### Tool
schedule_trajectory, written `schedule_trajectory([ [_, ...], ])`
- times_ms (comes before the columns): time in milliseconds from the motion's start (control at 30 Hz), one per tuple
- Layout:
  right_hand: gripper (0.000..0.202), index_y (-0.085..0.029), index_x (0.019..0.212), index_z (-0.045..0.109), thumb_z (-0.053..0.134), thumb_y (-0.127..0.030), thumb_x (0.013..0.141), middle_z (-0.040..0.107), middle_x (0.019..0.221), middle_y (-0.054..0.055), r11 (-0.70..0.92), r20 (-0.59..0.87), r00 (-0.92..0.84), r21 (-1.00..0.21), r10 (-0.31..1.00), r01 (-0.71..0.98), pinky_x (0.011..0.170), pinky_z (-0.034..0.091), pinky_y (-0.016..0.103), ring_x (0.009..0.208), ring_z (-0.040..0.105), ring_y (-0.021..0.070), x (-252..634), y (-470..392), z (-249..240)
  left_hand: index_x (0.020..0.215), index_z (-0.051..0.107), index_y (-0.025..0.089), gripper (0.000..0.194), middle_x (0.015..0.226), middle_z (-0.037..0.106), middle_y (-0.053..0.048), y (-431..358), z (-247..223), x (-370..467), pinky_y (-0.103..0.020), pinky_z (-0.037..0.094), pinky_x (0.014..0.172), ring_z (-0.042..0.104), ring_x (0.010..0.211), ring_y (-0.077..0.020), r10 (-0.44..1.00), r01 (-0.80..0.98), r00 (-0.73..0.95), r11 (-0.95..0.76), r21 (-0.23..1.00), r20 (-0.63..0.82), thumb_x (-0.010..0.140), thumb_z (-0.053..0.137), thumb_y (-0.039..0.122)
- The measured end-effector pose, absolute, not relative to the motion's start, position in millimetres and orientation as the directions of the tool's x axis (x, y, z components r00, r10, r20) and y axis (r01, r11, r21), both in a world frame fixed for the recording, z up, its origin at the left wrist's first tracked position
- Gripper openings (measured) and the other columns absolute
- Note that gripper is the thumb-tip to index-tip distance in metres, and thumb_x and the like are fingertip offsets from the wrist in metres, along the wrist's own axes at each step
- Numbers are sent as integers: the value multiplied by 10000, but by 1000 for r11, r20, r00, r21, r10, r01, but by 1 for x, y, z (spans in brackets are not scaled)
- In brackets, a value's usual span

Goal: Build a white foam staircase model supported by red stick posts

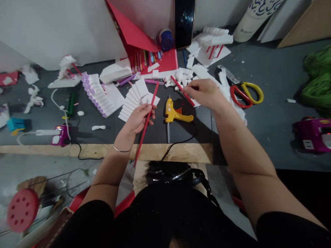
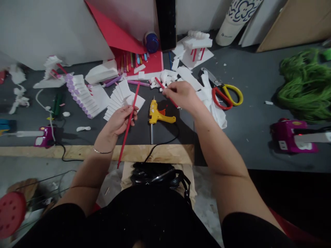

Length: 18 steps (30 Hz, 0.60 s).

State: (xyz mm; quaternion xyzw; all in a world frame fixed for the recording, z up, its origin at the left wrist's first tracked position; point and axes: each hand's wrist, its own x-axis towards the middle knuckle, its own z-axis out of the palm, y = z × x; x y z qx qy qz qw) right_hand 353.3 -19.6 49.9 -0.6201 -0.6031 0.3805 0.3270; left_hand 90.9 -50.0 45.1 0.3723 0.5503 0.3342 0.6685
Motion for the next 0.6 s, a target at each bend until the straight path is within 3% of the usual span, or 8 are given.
schedule_trajectory([
  [133, 280, -192, 775, 698, 681, -321, 1023, 604, 626, -28, -183, -255, -275, -947, 927, 262, 492, 348, 249, 513, 476, 89, 303, -32, 50, 837, 657, 154, 235, 636, 592, 38, -50, 53, 101, -166, 574, 509, 589, 527, -68, 829, -19, 205, 534, 845, -520, 1031, 695, 278],
  [300, 321, -208, 750, 592, 750, -328, 1002, 512, 564, -69, -332, -319, -245, -943, 915, -9, 407, 281, 183, 487, 434, 70, 266, -35, 48, 838, 627, 159, 321, 702, 606, 19, -52, 52, 106, -229, 624, 606, 593, 561, -80, 852, 63, 196, 484, 873, -486, 1043, 683, 400],
  [400, 363, -212, 747, 524, 605, -293, 1091, 538, 558, -60, -394, -370, -203, -914, 907, -94, 380, 235, 163, 471, 469, 66, 267, -32, 49, 927, 673, 180, 244, 839, 637, -23, -51, 47, 88, -281, 639, 740, 651, 719, -135, 967, 291, 12, 239, 926, -253, 1046, 652, 393],
  [467, 374, -212, 752, 495, 546, -273, 1117, 595, 587, -42, -422, -391, -212, -897, 895, -128, 371, 220, 157, 488, 534, 67, 271, -30, 49, 1035, 678, 204, 161, 1018, 674, -65, -49, 44, 71, -332, 620, 935, 686, 960, -201, 993, 522, -121, 49, 852, 16, 985, 734, 346],
  [533, 365, -207, 763, 499, 532, -265, 1122, 627, 599, -31, -447, -412, -229, -885, 882, -131, 365, 219, 154, 474, 539, 62, 271, -29, 49, 1183, 652, 210, 355, 1271, 665, -127, -44, 39, 56, -414, 509, 1175, 622, 1266, -288, 966, 700, -151, -45, 712, 209, 894, 833, 311],
  [600, 348, -197, 788, 533, 515, -266, 1129, 625, 585, -30, -465, -429, -236, -877, 872, -123, 361, 220, 151, 438, 492, 54, 269, -29, 48, 1321, 603, 206, 613, 1488, 585, -179, -38, 33, 46, -491, 347, 1319, 476, 1488, -362, 958, 791, -115, -72, 608, 262, 806, 914, 323],
])
